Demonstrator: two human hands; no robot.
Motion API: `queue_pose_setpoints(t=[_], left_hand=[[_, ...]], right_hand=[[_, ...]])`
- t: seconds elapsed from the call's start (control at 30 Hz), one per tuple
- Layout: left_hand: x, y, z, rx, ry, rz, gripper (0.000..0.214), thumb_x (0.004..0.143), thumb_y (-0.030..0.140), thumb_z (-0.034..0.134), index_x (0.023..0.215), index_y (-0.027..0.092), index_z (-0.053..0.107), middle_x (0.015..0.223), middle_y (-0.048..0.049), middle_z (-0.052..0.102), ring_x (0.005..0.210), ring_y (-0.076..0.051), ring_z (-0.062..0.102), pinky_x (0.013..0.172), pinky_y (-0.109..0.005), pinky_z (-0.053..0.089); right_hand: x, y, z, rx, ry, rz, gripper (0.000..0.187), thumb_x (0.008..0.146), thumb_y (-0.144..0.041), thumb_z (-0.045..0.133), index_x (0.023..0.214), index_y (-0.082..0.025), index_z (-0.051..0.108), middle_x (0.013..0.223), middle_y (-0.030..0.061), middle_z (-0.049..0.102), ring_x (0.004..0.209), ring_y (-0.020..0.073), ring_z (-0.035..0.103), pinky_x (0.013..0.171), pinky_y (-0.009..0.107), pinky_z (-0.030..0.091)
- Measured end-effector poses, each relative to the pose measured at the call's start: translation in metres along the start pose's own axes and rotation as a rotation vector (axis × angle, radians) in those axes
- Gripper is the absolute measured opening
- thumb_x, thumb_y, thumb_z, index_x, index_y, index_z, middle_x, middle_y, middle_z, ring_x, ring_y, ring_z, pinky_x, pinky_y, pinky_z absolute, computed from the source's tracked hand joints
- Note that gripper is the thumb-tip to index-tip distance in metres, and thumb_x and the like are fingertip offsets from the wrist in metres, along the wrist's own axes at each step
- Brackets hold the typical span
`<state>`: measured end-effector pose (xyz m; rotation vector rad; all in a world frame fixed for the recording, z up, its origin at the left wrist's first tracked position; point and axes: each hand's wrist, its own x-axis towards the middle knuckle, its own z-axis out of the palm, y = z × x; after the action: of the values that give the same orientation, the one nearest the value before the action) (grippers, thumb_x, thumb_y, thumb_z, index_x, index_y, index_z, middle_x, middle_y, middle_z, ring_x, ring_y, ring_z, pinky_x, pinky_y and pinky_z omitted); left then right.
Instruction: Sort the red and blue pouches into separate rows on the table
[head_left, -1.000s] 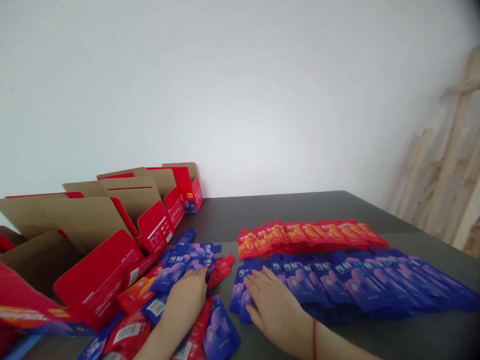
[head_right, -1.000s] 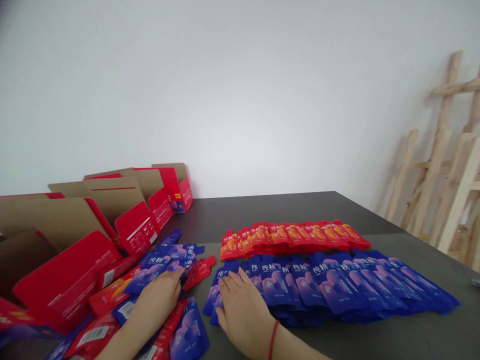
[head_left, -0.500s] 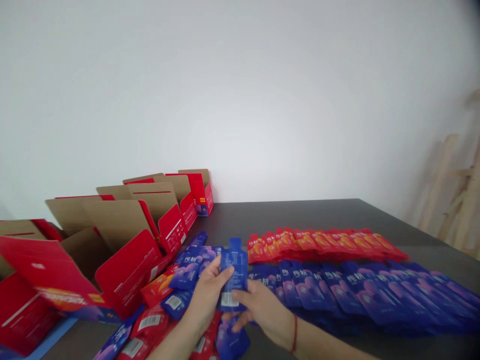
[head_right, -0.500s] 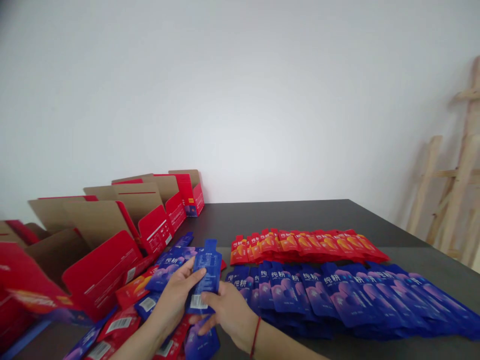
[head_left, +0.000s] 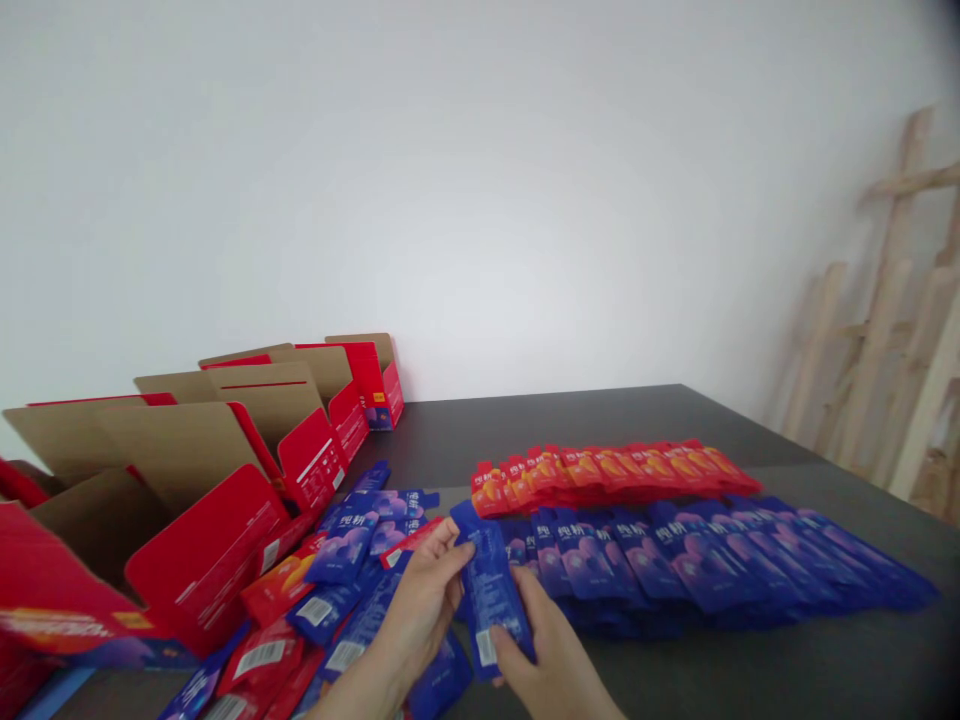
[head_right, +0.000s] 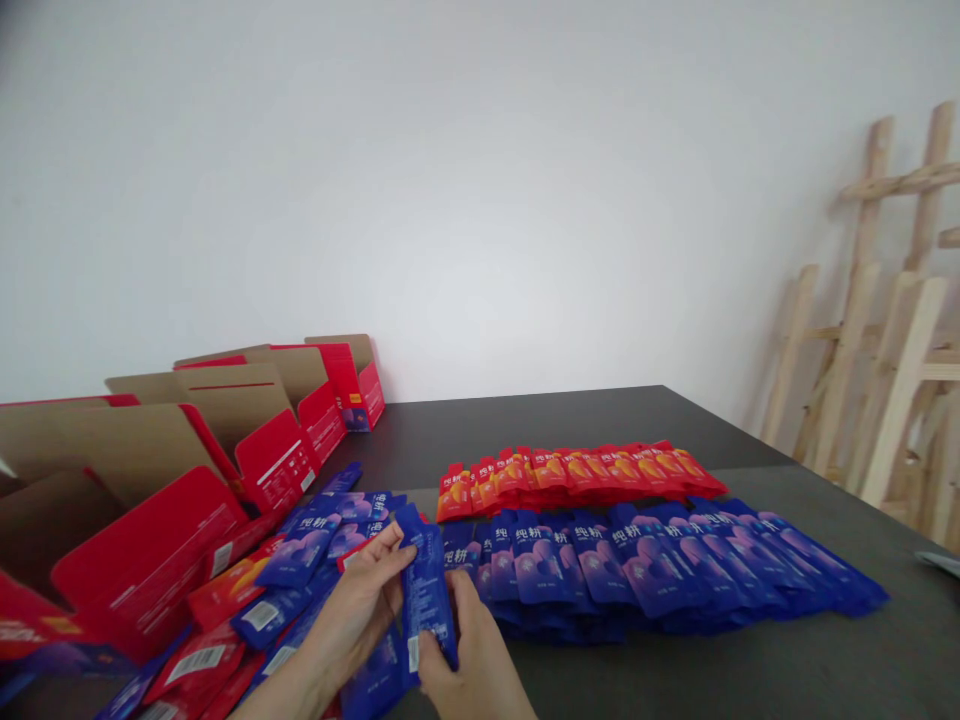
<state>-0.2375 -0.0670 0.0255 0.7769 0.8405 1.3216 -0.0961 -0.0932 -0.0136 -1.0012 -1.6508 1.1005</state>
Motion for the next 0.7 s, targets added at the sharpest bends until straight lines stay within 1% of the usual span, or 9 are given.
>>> queue_pose_setpoints(t=[0.07, 0.17, 0.23, 0.3, 0.37, 0.47, 0.53, 0.6, 0.7], left_hand=[[0.001, 0.001, -0.002, 0.051, 0.029, -0.029, 0.031, 0.062, 0.031, 0.082, 0.083, 0.016, 0.064, 0.064, 0.0011, 0.065, 0.053, -0.012, 0.060, 0.057, -0.022, 0.048], [0.001, 0.000, -0.007, 0.101, 0.099, -0.024, 0.030, 0.062, 0.035, 0.082, 0.077, 0.016, 0.063, 0.057, 0.0038, 0.061, 0.047, -0.010, 0.054, 0.054, -0.021, 0.045], [0.000, -0.003, -0.009, 0.089, 0.130, 0.000, 0.030, 0.063, 0.036, 0.081, 0.077, 0.017, 0.063, 0.055, 0.0055, 0.060, 0.046, -0.009, 0.053, 0.052, -0.020, 0.043], [-0.002, -0.007, -0.009, 0.063, 0.147, 0.011, 0.030, 0.063, 0.036, 0.081, 0.078, 0.018, 0.063, 0.055, 0.0055, 0.060, 0.047, -0.010, 0.054, 0.052, -0.020, 0.043], [-0.003, -0.010, -0.010, 0.048, 0.134, -0.009, 0.030, 0.064, 0.037, 0.081, 0.078, 0.017, 0.063, 0.059, 0.0035, 0.062, 0.051, -0.011, 0.057, 0.054, -0.022, 0.044], [-0.002, -0.011, -0.013, 0.069, 0.072, -0.035, 0.029, 0.067, 0.035, 0.078, 0.085, 0.018, 0.064, 0.068, 0.0010, 0.065, 0.059, -0.013, 0.061, 0.061, -0.024, 0.046], [0.002, -0.008, -0.018, 0.117, 0.069, 0.025, 0.031, 0.069, 0.032, 0.077, 0.093, 0.019, 0.064, 0.075, 0.0000, 0.067, 0.065, -0.013, 0.061, 0.064, -0.023, 0.046], [0.007, -0.003, -0.025, 0.184, 0.106, 0.118, 0.032, 0.070, 0.030, 0.074, 0.098, 0.018, 0.063, 0.085, -0.0022, 0.068, 0.072, -0.014, 0.062, 0.068, -0.024, 0.047], [0.014, 0.006, -0.035, 0.348, 0.150, 0.246, 0.028, 0.074, 0.029, 0.065, 0.099, 0.018, 0.063, 0.099, -0.0060, 0.069, 0.087, -0.017, 0.062, 0.080, -0.028, 0.046]], right_hand=[[-0.003, 0.005, -0.001, -0.050, -0.015, 0.003, 0.044, 0.071, -0.011, 0.051, 0.115, -0.017, 0.055, 0.114, 0.0091, 0.065, 0.105, 0.0234, 0.061, 0.096, 0.036, 0.046], [-0.004, 0.008, -0.002, 0.005, -0.140, 0.025, 0.038, 0.071, -0.012, 0.053, 0.108, -0.017, 0.059, 0.103, 0.0068, 0.069, 0.097, 0.0231, 0.065, 0.088, 0.034, 0.051], [-0.007, 0.012, 0.001, 0.078, -0.195, 0.044, 0.044, 0.072, -0.015, 0.055, 0.116, -0.017, 0.057, 0.105, 0.0070, 0.069, 0.094, 0.0239, 0.066, 0.083, 0.034, 0.053], [-0.010, 0.020, 0.007, 0.060, -0.177, 0.034, 0.059, 0.072, -0.015, 0.058, 0.131, -0.018, 0.049, 0.117, 0.0093, 0.065, 0.101, 0.0264, 0.064, 0.085, 0.036, 0.054], [-0.015, 0.031, 0.011, -0.081, -0.127, -0.009, 0.063, 0.076, -0.017, 0.056, 0.137, -0.018, 0.044, 0.126, 0.0118, 0.060, 0.111, 0.0292, 0.060, 0.089, 0.039, 0.052], [-0.018, 0.034, 0.005, -0.341, -0.066, -0.137, 0.055, 0.084, -0.019, 0.049, 0.139, -0.020, 0.045, 0.129, 0.0136, 0.058, 0.117, 0.0299, 0.056, 0.092, 0.039, 0.051], [-0.015, 0.025, -0.008, -0.486, -0.057, -0.227, 0.055, 0.087, -0.017, 0.042, 0.142, -0.019, 0.041, 0.126, 0.0141, 0.058, 0.115, 0.0270, 0.057, 0.093, 0.037, 0.051], [-0.008, 0.011, -0.023, -0.644, -0.060, -0.295, 0.058, 0.085, -0.012, 0.039, 0.143, -0.016, 0.038, 0.122, 0.0154, 0.059, 0.111, 0.0257, 0.059, 0.094, 0.038, 0.051], [0.007, -0.001, -0.036, -0.901, -0.008, -0.386, 0.066, 0.077, -0.001, 0.036, 0.142, -0.008, 0.038, 0.131, 0.0195, 0.053, 0.121, 0.0287, 0.051, 0.102, 0.045, 0.044]])
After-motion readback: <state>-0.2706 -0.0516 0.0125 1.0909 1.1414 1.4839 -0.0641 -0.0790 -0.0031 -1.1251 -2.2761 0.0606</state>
